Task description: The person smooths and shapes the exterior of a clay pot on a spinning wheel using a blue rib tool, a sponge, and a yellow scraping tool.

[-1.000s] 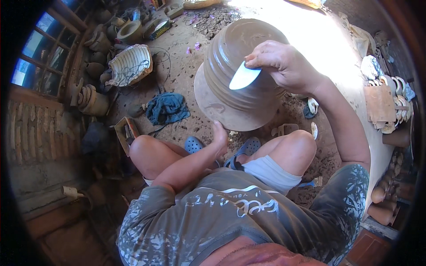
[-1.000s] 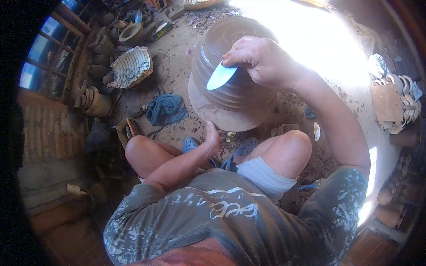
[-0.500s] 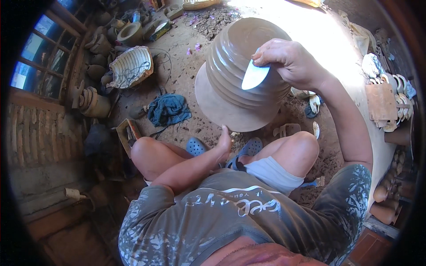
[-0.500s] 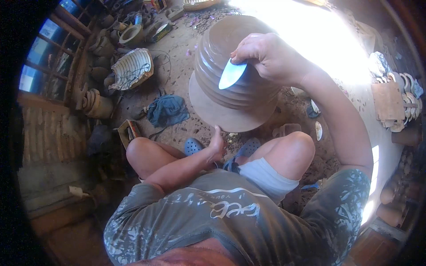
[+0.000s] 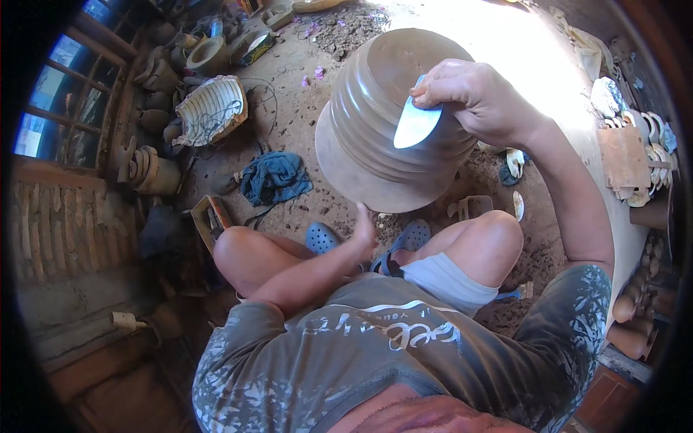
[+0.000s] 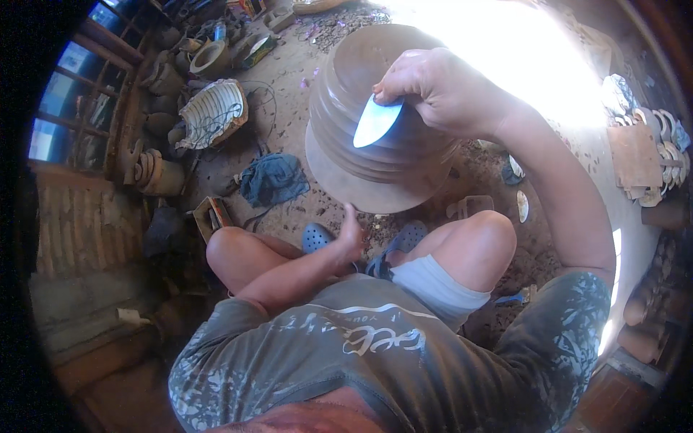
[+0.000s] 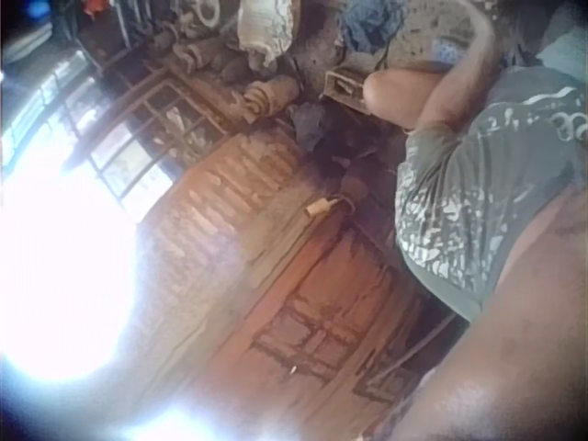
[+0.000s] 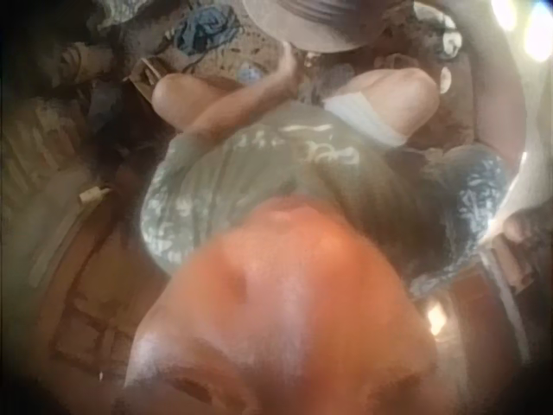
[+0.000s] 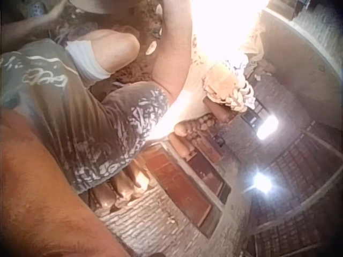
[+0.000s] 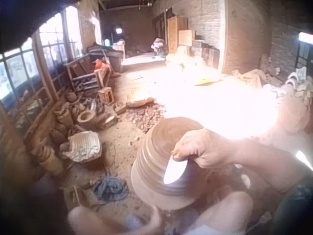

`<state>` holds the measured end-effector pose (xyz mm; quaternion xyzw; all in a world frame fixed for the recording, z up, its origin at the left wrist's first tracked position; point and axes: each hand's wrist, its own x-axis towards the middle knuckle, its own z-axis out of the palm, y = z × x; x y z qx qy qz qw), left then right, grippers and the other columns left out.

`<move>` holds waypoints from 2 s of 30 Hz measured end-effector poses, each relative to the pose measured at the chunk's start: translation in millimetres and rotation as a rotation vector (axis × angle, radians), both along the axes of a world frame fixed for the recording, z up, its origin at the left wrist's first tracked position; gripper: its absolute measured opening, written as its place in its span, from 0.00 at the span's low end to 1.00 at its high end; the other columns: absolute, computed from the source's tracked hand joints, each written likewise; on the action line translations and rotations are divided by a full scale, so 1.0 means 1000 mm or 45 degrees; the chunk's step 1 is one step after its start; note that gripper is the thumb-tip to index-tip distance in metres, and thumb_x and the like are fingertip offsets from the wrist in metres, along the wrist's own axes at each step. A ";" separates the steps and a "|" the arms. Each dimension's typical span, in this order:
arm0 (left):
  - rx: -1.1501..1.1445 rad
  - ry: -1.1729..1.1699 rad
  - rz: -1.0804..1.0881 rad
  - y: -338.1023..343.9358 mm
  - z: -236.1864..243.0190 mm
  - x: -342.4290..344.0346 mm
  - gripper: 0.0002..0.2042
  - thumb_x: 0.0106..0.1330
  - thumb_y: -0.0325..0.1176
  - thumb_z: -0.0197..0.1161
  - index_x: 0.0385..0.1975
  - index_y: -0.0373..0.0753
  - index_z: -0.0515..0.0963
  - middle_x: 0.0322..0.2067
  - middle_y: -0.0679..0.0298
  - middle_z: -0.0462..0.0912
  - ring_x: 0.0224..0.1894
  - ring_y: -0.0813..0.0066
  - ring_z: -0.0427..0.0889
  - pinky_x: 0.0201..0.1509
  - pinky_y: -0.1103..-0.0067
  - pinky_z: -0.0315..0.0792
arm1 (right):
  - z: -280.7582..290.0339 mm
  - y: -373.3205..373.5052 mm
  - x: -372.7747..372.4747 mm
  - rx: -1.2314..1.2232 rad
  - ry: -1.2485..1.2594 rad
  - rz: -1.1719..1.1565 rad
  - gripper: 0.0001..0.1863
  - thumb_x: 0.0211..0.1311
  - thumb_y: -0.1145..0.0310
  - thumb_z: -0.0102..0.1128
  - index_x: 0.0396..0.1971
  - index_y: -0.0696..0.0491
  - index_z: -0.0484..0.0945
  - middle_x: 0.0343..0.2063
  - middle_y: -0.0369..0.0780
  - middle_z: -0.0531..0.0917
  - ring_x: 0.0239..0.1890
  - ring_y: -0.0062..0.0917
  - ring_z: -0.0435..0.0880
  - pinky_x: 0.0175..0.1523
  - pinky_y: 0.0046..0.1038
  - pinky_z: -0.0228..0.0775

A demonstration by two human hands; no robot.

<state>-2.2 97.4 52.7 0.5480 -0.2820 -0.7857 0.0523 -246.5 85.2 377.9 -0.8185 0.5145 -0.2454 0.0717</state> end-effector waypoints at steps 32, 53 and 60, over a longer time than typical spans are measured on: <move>-0.080 0.027 0.053 -0.016 -0.041 0.009 0.44 0.72 0.73 0.28 0.80 0.48 0.39 0.79 0.54 0.43 0.79 0.52 0.47 0.77 0.52 0.44 | 0.007 -0.007 -0.004 0.073 0.060 -0.015 0.11 0.54 0.86 0.61 0.36 0.58 0.86 0.36 0.43 0.87 0.43 0.37 0.86 0.50 0.33 0.79; -0.978 -0.250 0.183 -0.121 -0.061 0.012 0.29 0.81 0.46 0.39 0.77 0.39 0.49 0.70 0.41 0.63 0.71 0.48 0.64 0.75 0.60 0.58 | 0.031 -0.012 -0.003 0.054 0.051 -0.378 0.15 0.58 0.80 0.56 0.42 0.57 0.87 0.33 0.45 0.87 0.37 0.38 0.87 0.48 0.34 0.80; -0.993 -0.254 0.073 -0.117 -0.036 0.001 0.30 0.81 0.45 0.42 0.77 0.38 0.48 0.72 0.41 0.59 0.73 0.47 0.62 0.75 0.60 0.58 | -0.009 -0.041 -0.016 -0.078 0.312 -0.801 0.13 0.59 0.77 0.55 0.41 0.58 0.86 0.34 0.48 0.84 0.39 0.40 0.84 0.50 0.37 0.76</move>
